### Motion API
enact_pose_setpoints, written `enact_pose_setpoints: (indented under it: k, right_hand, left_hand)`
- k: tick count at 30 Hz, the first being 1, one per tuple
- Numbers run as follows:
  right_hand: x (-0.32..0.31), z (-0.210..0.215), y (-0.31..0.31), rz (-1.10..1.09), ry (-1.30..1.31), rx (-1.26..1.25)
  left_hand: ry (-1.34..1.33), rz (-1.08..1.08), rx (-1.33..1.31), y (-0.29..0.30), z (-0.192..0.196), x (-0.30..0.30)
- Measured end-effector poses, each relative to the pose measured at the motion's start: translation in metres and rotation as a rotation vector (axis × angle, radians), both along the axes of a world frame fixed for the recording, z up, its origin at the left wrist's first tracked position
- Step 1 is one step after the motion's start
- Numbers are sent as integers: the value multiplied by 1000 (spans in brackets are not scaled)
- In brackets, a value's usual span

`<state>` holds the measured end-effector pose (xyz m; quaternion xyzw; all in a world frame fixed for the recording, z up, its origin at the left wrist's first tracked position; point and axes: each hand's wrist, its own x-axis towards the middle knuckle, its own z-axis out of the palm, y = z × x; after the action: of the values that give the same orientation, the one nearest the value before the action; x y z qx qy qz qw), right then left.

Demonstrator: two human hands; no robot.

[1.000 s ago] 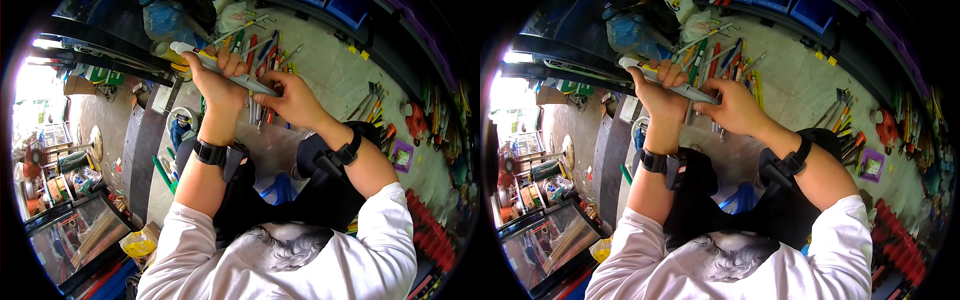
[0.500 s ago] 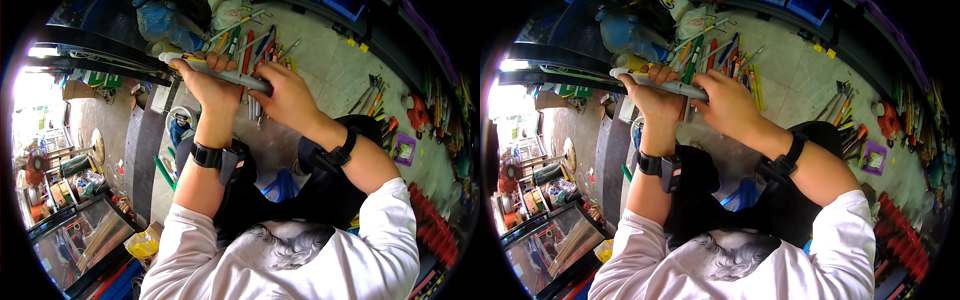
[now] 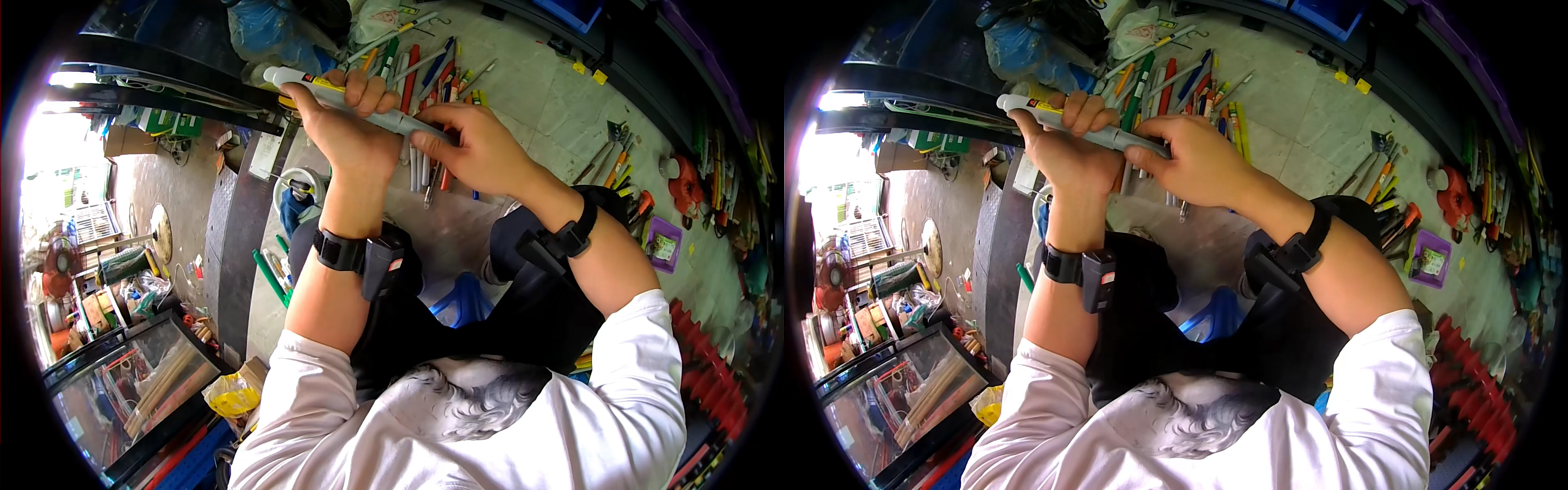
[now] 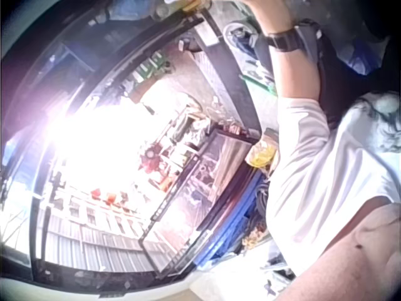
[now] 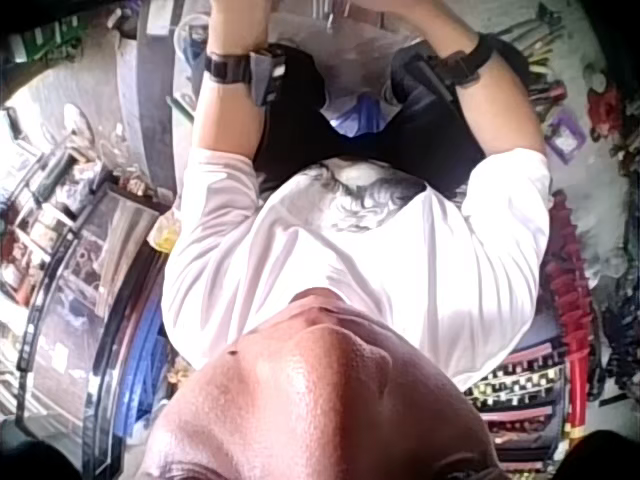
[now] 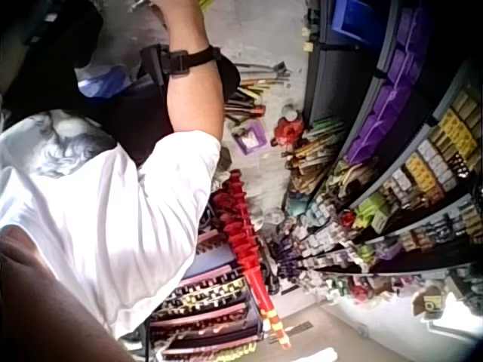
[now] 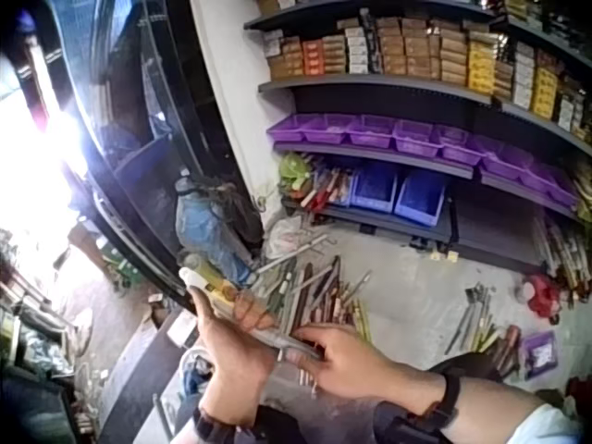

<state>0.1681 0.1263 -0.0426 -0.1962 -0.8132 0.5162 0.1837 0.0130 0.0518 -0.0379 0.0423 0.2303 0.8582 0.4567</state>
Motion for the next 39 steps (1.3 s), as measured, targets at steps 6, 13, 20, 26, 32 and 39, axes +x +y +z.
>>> enact_pose_setpoints:
  k: [6,13,20,26,32,39]
  right_hand:
    - [-4,-12,-11,-103,64,6]
    - [-6,-16,-15,-221,84,100]
    - [-2,-9,-14,-122,4,63]
    - [2,-4,-3,10,-78,-518]
    - [-3,-16,-9,-149,63,-3]
    - [-1,-11,-6,20,-66,-408]
  left_hand:
    - [80,27,-42,2,2,3]
    - [84,87,-124,7,-2,11]
    - [93,70,-70,7,-4,17]
    - [179,-52,50,4,-1,18]
    - [193,183,-357,10,11,19]
    - [127,107,-193,2,-3,7]
